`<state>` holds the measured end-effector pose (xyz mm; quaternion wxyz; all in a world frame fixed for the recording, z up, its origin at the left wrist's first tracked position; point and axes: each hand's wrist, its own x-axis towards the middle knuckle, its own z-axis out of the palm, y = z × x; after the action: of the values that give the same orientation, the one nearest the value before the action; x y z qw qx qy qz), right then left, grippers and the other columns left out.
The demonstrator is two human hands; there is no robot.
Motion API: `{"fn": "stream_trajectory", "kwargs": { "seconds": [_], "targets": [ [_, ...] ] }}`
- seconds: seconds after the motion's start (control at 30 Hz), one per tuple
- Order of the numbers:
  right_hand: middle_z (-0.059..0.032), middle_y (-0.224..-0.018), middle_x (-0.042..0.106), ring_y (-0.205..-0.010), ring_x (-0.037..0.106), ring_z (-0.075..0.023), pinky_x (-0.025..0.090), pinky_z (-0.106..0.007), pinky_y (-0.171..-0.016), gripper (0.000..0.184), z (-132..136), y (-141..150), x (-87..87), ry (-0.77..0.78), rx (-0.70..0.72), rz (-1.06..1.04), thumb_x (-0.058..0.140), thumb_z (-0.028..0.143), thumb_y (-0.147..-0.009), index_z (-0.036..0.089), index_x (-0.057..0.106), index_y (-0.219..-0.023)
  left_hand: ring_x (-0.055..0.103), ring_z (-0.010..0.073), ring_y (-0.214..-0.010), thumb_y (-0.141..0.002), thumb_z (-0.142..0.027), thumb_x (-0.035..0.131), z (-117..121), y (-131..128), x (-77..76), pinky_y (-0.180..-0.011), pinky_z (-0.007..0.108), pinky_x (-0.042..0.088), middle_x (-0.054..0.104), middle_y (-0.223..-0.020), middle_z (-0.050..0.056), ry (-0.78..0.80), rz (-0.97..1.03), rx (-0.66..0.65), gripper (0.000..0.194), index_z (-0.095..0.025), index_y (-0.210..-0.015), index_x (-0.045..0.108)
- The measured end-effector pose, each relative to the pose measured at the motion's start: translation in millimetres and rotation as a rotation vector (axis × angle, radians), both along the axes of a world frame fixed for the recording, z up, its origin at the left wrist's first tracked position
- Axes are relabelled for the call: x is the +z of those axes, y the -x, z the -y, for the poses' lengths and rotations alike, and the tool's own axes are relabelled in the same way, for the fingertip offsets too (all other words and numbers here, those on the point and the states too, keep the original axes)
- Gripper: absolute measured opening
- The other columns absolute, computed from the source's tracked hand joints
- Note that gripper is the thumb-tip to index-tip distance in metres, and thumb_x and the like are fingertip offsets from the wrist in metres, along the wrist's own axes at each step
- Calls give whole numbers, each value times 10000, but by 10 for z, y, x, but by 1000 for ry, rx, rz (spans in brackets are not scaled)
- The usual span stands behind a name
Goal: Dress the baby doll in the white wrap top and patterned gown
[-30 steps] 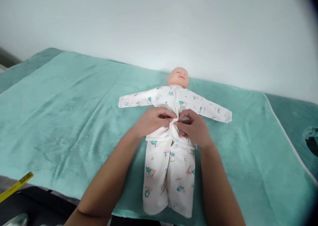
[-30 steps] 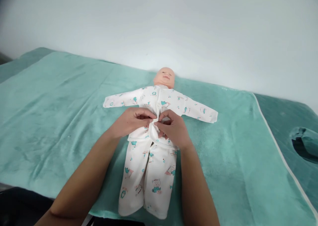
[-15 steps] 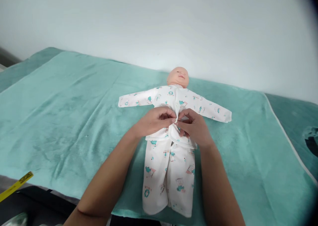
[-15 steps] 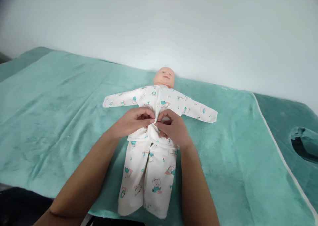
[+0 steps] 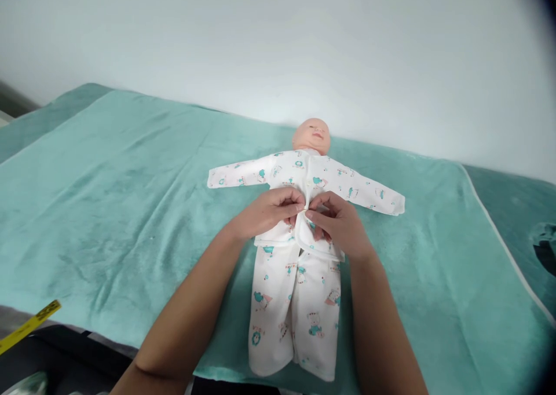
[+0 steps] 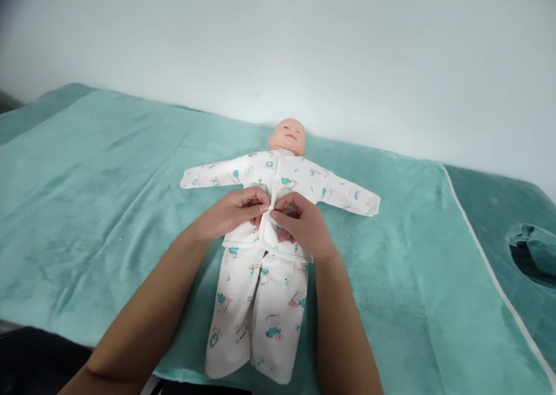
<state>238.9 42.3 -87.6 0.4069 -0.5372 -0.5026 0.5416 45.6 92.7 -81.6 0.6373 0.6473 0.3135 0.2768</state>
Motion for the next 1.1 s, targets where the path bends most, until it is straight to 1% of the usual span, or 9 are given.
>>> {"fn": "stream_trajectory", "kwargs": {
  "seconds": [0.2, 0.37, 0.47, 0.57, 0.73, 0.83, 0.9, 1.0, 1.1],
  "targets": [
    [70, -483, 546, -362, 467, -89, 318, -197, -347, 254, -11, -15, -49, -15, -35, -62, 743, 431, -812, 226, 602, -863, 558, 83, -618, -913, -267, 587, -3, -25, -91, -583, 222, 466, 566, -765, -20, -23, 53, 30, 176, -187, -1064, 629],
    [62, -510, 549, -365, 430, -85, 281, -210, -350, 206, -22, -40, -119, -124, -110, -201, 650, 418, -886, 232, 564, -864, 562, 76, -570, -884, -157, 520, 27, -53, -60, -572, 226, 465, 566, -767, -35, -114, -17, 61, 368, -224, -1224, 642],
    [59, -563, 538, -408, 427, -87, 266, -218, -369, 202, -70, -57, -169, -184, -273, -266, 639, 417, -876, 241, 540, -865, 575, 85, -588, -845, -104, 476, 76, -69, 40, -600, 233, 454, 630, -767, -14, -288, -225, 133, 348, -202, -1054, 736],
    [35, -670, 561, -508, 489, -100, 305, -222, -414, 206, -154, -97, -230, -205, -450, -238, 655, 409, -833, 243, 539, -870, 596, 113, -674, -809, -89, 471, 91, -38, 101, -659, 252, 454, 692, -816, -1, -462, -400, 232, 349, -211, -936, 772],
    [13, -769, 588, -651, 541, -116, 409, -230, -540, 175, -299, -183, -358, -197, -688, -192, 660, 364, -781, 233, 562, -843, 585, 116, -686, -810, -109, 483, -25, 69, -36, -681, 259, 441, 713, -822, -8, -471, -348, 249, 297, -203, -871, 757],
    [8, -811, 588, -710, 542, -130, 455, -258, -628, 169, -334, -170, -416, -216, -707, -69, 647, 371, -778, 237, 567, -842, 612, 121, -758, -814, -96, 482, -90, 69, -178, -750, 264, 455, 717, -860, 1, -527, -262, 237, 283, -196, -838, 745],
    [-12, -880, 598, -800, 567, -155, 490, -295, -720, 178, -320, -131, -444, -302, -705, 84, 619, 389, -799, 239, 570, -882, 627, 133, -821, -838, -104, 476, -83, 35, -260, -802, 276, 459, 714, -903, 14, -616, -228, 273, 304, -203, -923, 751],
    [-88, -1132, 609, -1061, 588, -217, 509, -374, -890, 271, -227, -67, -483, -495, -674, 311, 546, 429, -867, 236, 579, -1054, 622, 146, -860, -888, -134, 453, 28, -6, -341, -822, 287, 456, 682, -921, 27, -721, -246, 340, 339, -218, -1060, 733],
    [-130, -1445, 485, -1360, 453, -265, 433, -464, -1079, 429, -40, -29, -529, -627, -549, 437, 476, 457, -934, 252, 518, -1308, 607, 156, -858, -903, -167, 467, 251, 48, -379, -800, 289, 460, 646, -909, 39, -717, -250, 397, 269, -206, -989, 718]
  ]
}}
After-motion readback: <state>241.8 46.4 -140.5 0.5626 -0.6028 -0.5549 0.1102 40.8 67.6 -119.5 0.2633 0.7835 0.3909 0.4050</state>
